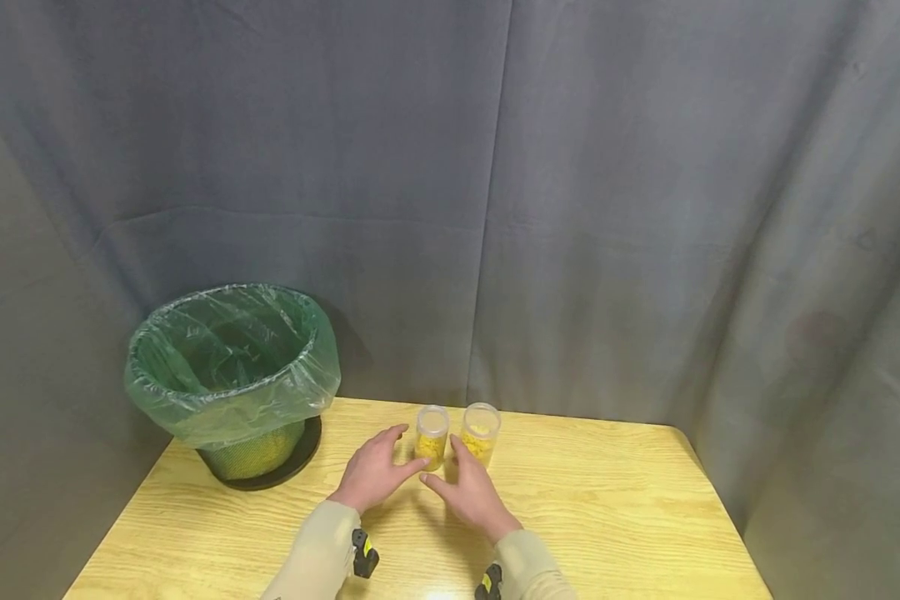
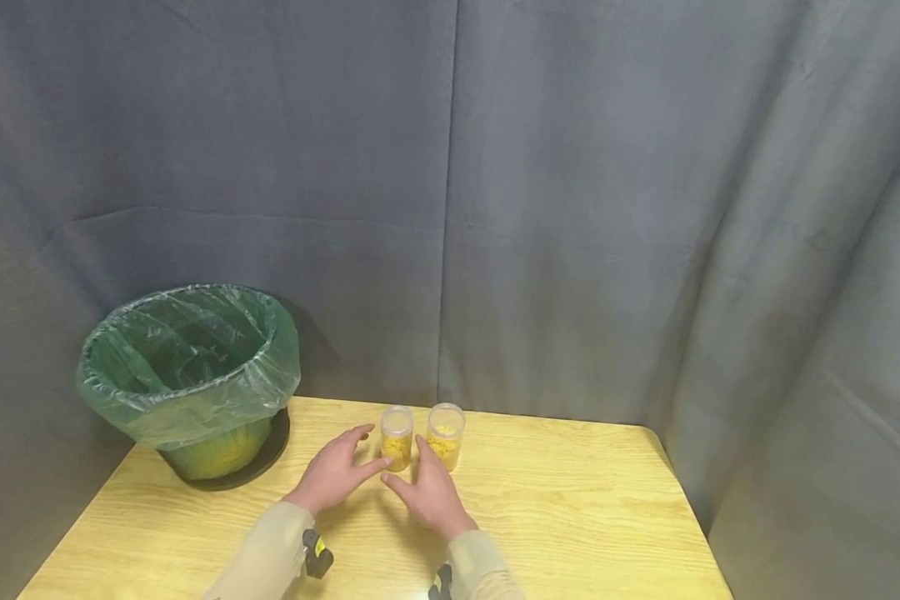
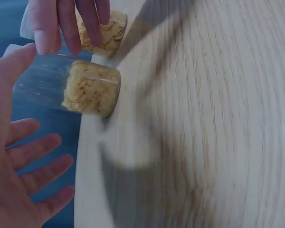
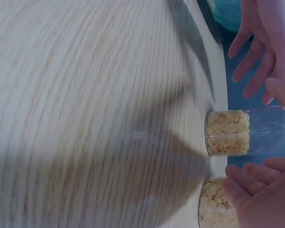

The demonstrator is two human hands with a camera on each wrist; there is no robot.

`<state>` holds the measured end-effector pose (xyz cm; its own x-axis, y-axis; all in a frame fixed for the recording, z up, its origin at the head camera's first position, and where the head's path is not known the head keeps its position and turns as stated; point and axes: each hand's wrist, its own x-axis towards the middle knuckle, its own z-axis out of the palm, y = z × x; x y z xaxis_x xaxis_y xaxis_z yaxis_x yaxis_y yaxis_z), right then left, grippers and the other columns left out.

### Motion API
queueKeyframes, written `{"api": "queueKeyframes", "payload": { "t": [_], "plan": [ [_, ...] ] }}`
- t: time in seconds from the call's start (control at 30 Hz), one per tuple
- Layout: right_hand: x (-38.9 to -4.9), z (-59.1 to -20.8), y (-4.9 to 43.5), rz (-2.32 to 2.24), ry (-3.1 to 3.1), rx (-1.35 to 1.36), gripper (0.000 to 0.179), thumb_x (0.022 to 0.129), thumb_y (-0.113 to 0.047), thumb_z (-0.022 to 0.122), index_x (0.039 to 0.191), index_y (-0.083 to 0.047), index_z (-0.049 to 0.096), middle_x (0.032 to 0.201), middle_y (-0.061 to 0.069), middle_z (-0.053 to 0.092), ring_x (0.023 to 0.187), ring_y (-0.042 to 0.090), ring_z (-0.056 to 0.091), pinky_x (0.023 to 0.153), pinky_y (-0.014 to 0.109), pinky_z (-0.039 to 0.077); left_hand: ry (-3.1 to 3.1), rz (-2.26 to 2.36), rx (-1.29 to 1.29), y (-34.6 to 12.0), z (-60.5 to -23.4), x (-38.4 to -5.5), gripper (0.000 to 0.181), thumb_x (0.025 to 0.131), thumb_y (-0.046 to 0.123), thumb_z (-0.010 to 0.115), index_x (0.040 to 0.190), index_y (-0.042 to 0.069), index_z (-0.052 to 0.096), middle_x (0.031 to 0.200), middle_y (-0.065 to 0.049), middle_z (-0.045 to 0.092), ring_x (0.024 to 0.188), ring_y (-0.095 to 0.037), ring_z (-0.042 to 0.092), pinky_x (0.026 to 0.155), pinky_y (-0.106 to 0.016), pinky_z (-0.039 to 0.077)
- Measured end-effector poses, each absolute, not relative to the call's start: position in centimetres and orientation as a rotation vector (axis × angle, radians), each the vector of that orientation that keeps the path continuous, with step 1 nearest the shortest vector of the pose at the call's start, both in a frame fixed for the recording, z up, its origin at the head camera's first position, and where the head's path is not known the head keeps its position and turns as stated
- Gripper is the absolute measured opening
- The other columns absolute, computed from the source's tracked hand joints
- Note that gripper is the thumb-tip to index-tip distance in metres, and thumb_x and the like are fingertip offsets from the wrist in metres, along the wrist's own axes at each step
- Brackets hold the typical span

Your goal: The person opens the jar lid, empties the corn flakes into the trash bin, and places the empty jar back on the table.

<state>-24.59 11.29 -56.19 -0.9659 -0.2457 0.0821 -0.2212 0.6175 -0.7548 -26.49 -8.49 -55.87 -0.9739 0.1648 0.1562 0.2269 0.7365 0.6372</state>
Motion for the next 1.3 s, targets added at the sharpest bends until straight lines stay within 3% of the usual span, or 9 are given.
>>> {"api": "queueKeyframes", "payload": {
  "t": [0.2, 0.4, 0.63, 0.93, 1.3],
  "plan": [
    [-24.6, -55.9, 11.6, -1.282, 2.779, -0.416, 0.084, 0.096, -0.032, 0.071, 0.154, 0.01, 0.027, 0.151, 0.033, 0.039, 0.137, 0.048, 0.041, 0.11, 0.06, 0.035, -2.79, -1.233, -0.278, -7.4, -56.6, -27.8, 0.086, 0.086, 0.054, 0.076, 0.147, 0.0, 0.047, 0.139, -0.021, 0.057, 0.124, -0.042, 0.056, 0.099, -0.059, 0.046],
    [-24.6, -55.4, 12.0, -1.263, 2.777, -0.455, 0.083, 0.096, -0.033, 0.071, 0.153, 0.01, 0.028, 0.15, 0.033, 0.041, 0.132, 0.047, 0.048, 0.108, 0.058, 0.037, -2.758, -1.362, -0.192, -6.8, -57.9, -28.8, 0.09, 0.081, 0.053, 0.081, 0.147, 0.002, 0.047, 0.139, -0.022, 0.057, 0.122, -0.041, 0.058, 0.097, -0.057, 0.048],
    [-24.3, -55.0, 12.3, -1.279, 2.761, -0.45, 0.082, 0.095, -0.03, 0.072, 0.152, 0.011, 0.03, 0.149, 0.034, 0.041, 0.129, 0.049, 0.05, 0.107, 0.059, 0.039, -2.632, -1.584, -0.192, -6.3, -58.4, -28.7, 0.079, 0.079, 0.044, 0.086, 0.143, 0.011, 0.055, 0.14, -0.019, 0.058, 0.121, -0.043, 0.059, 0.097, -0.058, 0.048],
    [-24.0, -55.2, 12.4, -1.283, 2.76, -0.455, 0.079, 0.096, -0.028, 0.07, 0.153, 0.01, 0.03, 0.152, 0.032, 0.039, 0.13, 0.049, 0.049, 0.106, 0.057, 0.04, -2.57, -1.554, -0.245, -5.6, -58.0, -28.5, 0.059, 0.088, 0.03, 0.081, 0.135, 0.006, 0.057, 0.132, -0.022, 0.062, 0.111, -0.041, 0.064, 0.092, -0.056, 0.051],
    [-23.8, -54.4, 12.9, -1.318, 2.718, -0.41, 0.09, 0.096, -0.056, 0.062, 0.154, 0.006, 0.031, 0.152, 0.029, 0.041, 0.132, 0.048, 0.048, 0.106, 0.06, 0.039, -2.54, -1.52, -0.234, -6.7, -57.8, -27.9, 0.054, 0.087, 0.031, 0.082, 0.128, 0.008, 0.054, 0.123, -0.015, 0.065, 0.113, -0.035, 0.061, 0.095, -0.056, 0.048]
  ]
}}
